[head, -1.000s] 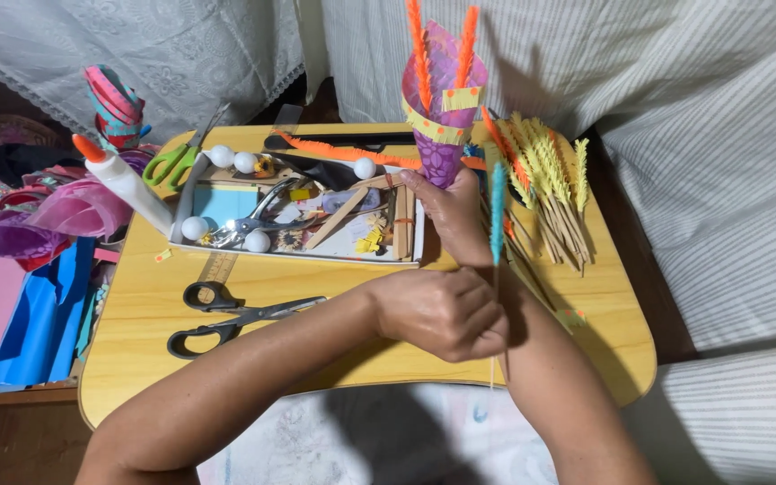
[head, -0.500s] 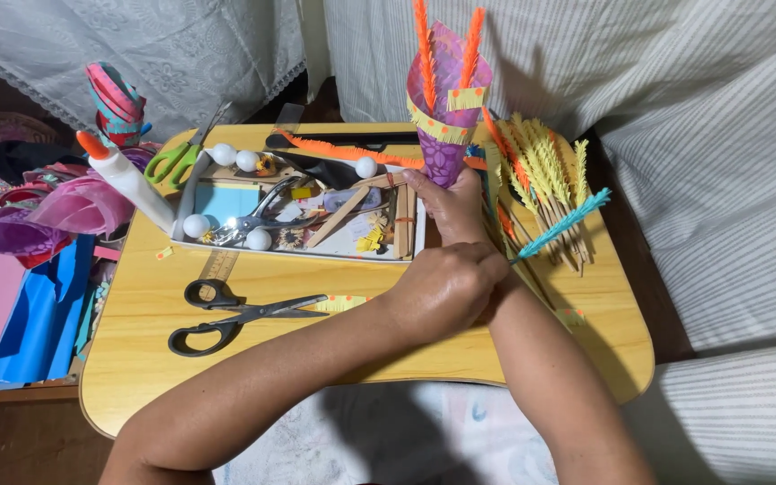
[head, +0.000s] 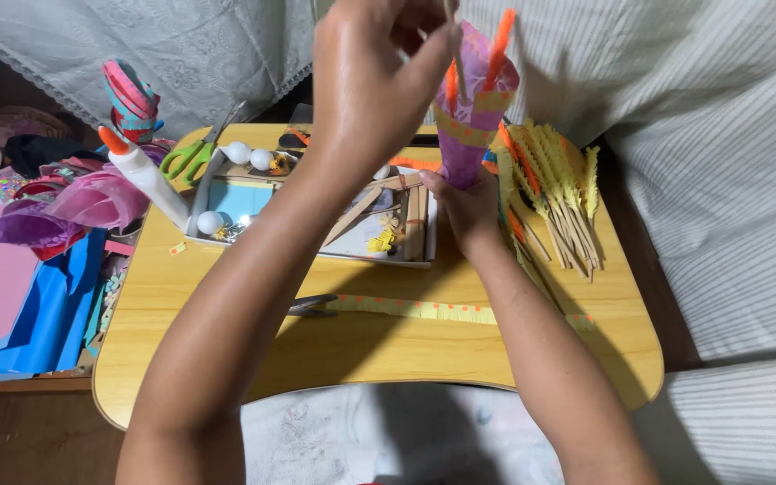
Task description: Decorating a purple paper cone with yellow paper fringe and filling it with colorful paper decorations.
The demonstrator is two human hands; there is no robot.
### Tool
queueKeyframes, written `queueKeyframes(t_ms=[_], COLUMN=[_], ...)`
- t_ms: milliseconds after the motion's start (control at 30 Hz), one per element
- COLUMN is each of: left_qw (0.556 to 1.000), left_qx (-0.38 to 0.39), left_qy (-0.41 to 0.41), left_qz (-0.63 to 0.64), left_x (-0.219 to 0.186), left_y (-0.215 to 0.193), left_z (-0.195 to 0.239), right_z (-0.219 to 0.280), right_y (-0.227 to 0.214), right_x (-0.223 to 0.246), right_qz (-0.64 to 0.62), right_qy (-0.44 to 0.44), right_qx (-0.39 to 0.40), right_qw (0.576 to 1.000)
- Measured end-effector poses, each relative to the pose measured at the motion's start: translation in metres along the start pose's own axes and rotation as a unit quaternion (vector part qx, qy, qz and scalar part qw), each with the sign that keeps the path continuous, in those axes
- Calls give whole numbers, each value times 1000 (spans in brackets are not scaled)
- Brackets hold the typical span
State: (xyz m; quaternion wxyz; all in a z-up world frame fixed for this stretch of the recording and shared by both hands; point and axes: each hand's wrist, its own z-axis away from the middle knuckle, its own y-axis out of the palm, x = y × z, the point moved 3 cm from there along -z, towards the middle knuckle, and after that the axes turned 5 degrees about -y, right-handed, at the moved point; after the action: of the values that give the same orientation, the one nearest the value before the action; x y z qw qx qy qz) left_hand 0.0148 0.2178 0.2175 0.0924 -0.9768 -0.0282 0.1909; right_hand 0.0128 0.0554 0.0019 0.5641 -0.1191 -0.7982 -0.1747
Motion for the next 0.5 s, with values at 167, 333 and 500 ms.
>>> queueKeyframes(t_ms=[167,333,500], left_qw=[990,977,958], left_qx=[-14,40,126], left_qy=[-94,-137,-187], left_qz=[-103,-157,-175], left_x=[52,76,85], left_y=[34,58,70], left_z=[-6,-1,8], right_z=[-1,-1,-2], right_y=[1,1,1], right_x=[-6,-4,-5], right_qz=[-38,-28,-29], right_qy=[-13,-21,-12], right_qx=[1,5,0], right_qw=[999,999,1000])
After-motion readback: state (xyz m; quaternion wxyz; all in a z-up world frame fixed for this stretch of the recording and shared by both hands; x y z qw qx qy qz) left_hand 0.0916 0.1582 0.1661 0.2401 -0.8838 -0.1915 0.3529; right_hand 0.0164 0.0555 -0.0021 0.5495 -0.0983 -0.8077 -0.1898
